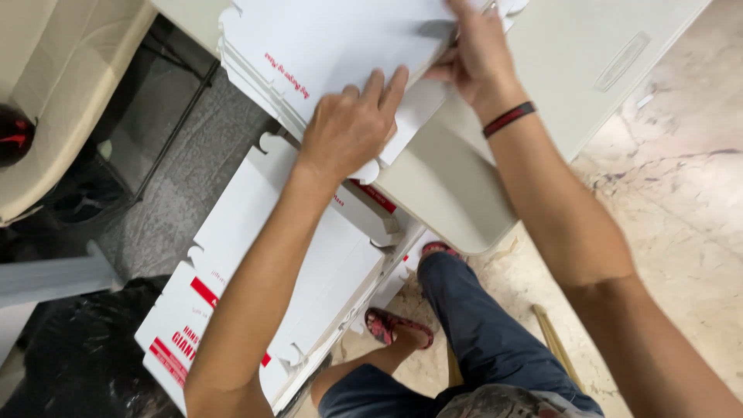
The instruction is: Organizing and stacking flat cardboard burger boxes by flipping stacks and aligning them on a table.
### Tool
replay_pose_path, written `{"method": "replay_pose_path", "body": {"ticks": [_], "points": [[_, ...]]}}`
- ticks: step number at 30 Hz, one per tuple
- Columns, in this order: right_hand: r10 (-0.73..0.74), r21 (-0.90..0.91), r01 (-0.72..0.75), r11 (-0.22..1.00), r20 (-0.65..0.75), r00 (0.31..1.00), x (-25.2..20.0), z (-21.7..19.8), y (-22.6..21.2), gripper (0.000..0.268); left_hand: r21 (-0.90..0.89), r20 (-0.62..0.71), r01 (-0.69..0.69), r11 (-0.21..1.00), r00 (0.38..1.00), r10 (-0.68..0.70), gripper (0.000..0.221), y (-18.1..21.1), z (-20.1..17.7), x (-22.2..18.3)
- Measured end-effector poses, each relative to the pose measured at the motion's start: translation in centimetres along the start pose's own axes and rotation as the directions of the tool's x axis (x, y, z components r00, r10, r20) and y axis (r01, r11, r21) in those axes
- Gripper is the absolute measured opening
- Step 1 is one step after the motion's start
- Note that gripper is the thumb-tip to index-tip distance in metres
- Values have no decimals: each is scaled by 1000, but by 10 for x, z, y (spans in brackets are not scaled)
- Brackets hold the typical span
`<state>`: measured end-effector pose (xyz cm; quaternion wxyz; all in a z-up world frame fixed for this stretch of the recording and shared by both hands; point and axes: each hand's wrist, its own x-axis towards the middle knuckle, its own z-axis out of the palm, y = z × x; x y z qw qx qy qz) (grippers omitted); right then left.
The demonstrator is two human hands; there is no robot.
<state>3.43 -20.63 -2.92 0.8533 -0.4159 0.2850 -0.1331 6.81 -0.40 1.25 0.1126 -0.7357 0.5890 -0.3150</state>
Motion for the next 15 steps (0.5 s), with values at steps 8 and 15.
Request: {"method": "replay_pose_path", "body": {"ticks": [8,15], "points": [[-144,-17,143,990,-23,989,-17,5,-13,39,-56,302,218,974,934,-191,71,4,-34,-51],[-303,-9,333,943,391,869,-77,-52,-45,35,73,216,205,976,952,-216,46,143,-147,-32]]}}
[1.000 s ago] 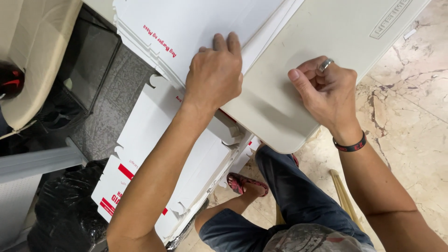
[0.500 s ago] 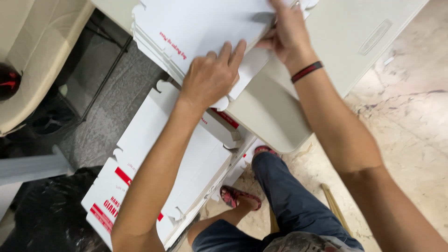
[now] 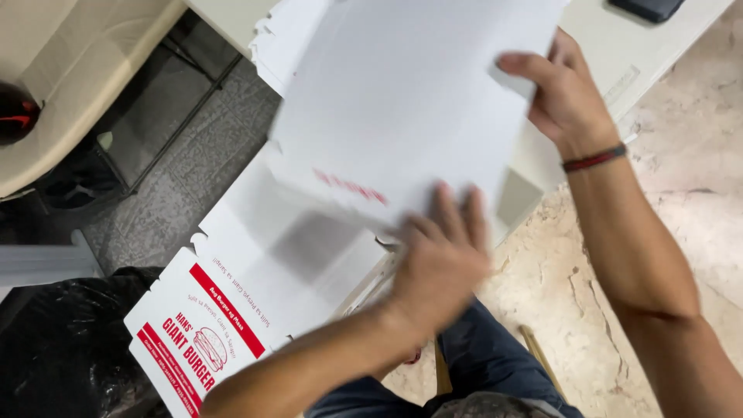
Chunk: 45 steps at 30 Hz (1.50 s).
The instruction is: Organizing and stacking flat cardboard burger boxes by flipping stacks and aligning them on a table.
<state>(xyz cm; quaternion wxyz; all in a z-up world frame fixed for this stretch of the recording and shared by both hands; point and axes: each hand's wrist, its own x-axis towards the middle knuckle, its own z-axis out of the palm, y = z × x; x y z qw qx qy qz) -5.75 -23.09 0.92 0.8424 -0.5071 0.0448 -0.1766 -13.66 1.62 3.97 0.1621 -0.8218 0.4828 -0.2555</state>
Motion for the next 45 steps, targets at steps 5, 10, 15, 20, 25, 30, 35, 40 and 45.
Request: {"method": "replay_pose_path", "body": {"ticks": [5,10,15,20,25,30,35,40,45], "points": [[201,-311,-141,940,170,965,-32,-60,-19,25,-561,97,-7,828,992,75,102,12,-22,-6],[603,-393,-575,717,-62,795,-50,-100,-45,41,-539,181,449,712,888,-423,76,-95,86,-25],[646,-519,-689,506,-302,701,-52,-114,-66,36,-592,346,568,571,820,-456,89,-185,135,35],[342,-487,-854,181,-784,519,-55,-111,-48,75,-693,312,543,475,819,-482,88,-209,199,123],[16,-857,-493,152,-496,868,-76,-139,-9,68,-657,514,603,453,798,-316,103,-212,249,190],[-54,-858,-468,211,-488,871,-79,-158,6,68,-570,557,598,564,786,-270,90,-209,263,211],[-207,-908,-315,275,-376,903,-90,-165,-2,62,-643,514,594,483,802,-303,87,-221,231,206],[-421,-956,66,287,-65,905,-121,-197,-22,45,-644,712,716,268,690,-133,104,-231,187,187],[-379,-973,64,224,-27,925,-142,-201,-43,52,-756,629,639,142,769,-112,66,-265,149,124]]}}
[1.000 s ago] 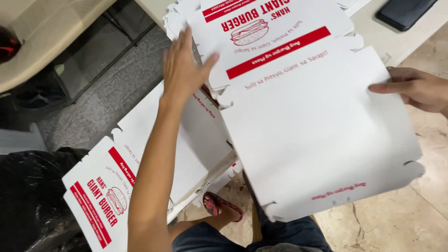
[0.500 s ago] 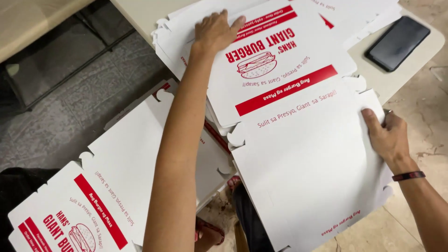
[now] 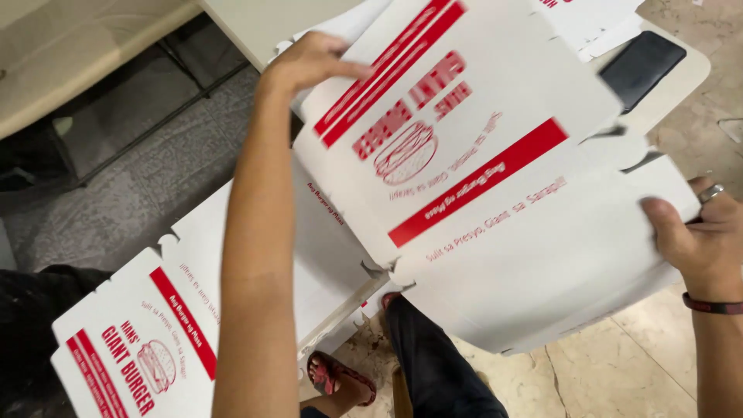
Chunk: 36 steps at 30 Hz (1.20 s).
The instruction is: Organizing and stacking flat cardboard burger boxes by flipping stacks and aligning them on a table.
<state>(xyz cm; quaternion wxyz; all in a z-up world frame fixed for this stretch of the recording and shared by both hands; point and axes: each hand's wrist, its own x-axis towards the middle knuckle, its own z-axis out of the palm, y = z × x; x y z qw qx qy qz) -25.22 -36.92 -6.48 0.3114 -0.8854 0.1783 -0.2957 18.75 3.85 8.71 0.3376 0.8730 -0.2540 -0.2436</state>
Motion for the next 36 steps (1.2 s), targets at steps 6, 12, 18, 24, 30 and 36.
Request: {"method": "replay_pose_path", "body": {"ticks": [6,12,18,24,30,36], "points": [[-447,-217,472,855,156,881,-9,-38,-74,14,-116,-236,-76,990,971,47,31,-85,10,-185],[-782,-189,817,545,237,577,-24,-45,-173,62,-292,-688,12,956,692,-218,48,-176,117,-457],[-965,-67,994,92,240,105,-72,-3,-301,59,-617,-768,-359,700,472,-434,60,-287,291,-627],[-967,104,994,-40,247,-65,-139,25,-363,61,-532,-847,-299,792,167,-505,55,-307,392,-719],[-946,164,984,-77,298,-123,-190,13,-382,59,-382,-924,-500,777,231,-306,57,-302,401,-781],[-892,220,969,115,452,3,-223,-5,-369,54,-467,-867,-419,778,391,-309,39,-292,389,-784]]}}
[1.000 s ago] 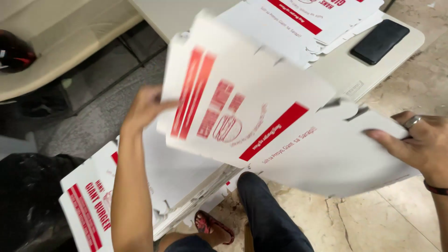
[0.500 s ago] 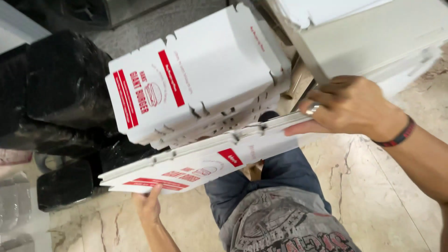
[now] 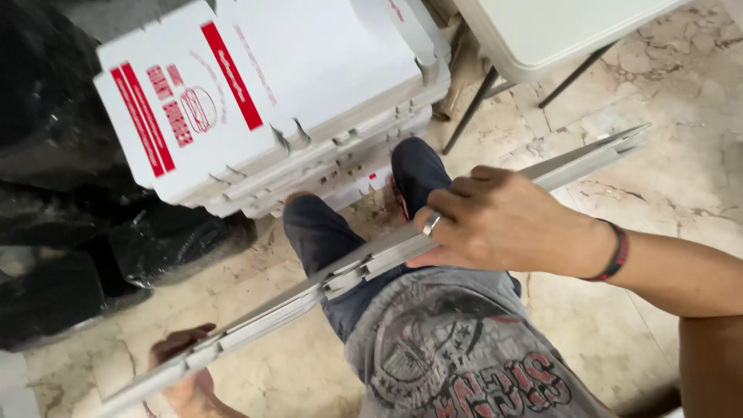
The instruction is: Organizing and stacking flat cardboard burger boxes by flipping stacks and aligning them on a table.
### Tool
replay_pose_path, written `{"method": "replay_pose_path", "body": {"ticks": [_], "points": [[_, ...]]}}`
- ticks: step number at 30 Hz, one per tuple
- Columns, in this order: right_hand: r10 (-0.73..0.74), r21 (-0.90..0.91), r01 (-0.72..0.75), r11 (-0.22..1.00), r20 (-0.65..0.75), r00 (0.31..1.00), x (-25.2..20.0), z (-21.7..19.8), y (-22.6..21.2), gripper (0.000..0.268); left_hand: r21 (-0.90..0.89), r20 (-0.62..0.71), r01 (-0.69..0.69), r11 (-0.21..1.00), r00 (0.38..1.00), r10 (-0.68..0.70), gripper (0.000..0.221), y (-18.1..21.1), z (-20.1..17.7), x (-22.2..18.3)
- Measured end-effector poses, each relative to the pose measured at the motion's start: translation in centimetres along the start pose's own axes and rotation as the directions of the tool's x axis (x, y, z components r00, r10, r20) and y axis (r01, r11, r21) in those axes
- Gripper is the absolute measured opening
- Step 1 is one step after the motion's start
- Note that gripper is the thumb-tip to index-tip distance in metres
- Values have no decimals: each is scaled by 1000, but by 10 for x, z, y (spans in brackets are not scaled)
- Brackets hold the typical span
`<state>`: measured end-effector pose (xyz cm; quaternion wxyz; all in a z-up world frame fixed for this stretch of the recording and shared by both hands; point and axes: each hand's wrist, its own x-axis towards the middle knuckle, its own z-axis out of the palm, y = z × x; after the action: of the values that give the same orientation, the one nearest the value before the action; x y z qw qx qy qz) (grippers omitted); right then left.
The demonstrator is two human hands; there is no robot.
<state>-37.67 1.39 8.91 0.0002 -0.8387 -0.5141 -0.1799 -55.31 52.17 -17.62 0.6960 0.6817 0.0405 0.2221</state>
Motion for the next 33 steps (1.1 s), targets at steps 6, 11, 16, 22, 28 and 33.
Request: {"method": "replay_pose_path", "body": {"ticks": [6,11,16,22,28,33], "points": [[451,142,-445,884,-9,892,-116,-26,51,74,91,-107,164,982,982,-154,54,105,53,-48],[837,898,-332,288,-67,544,-182,82,56,113,-103,91,51,993,995,-42,54,10,9,-29],[747,945,-112,306,-166,644,-174,105,67,61,-279,488,103,955,871,49,52,-36,-49,27],[853,994,-72,-81,106,511,-195,148,62,78,-76,-29,107,991,994,-109,85,-8,17,11],[745,972,-235,-20,171,645,-196,156,67,80,292,-190,-111,950,967,172,58,5,58,13],[885,785,-604,133,180,429,-164,158,107,60,37,-561,195,980,815,-141,73,15,28,21]]}}
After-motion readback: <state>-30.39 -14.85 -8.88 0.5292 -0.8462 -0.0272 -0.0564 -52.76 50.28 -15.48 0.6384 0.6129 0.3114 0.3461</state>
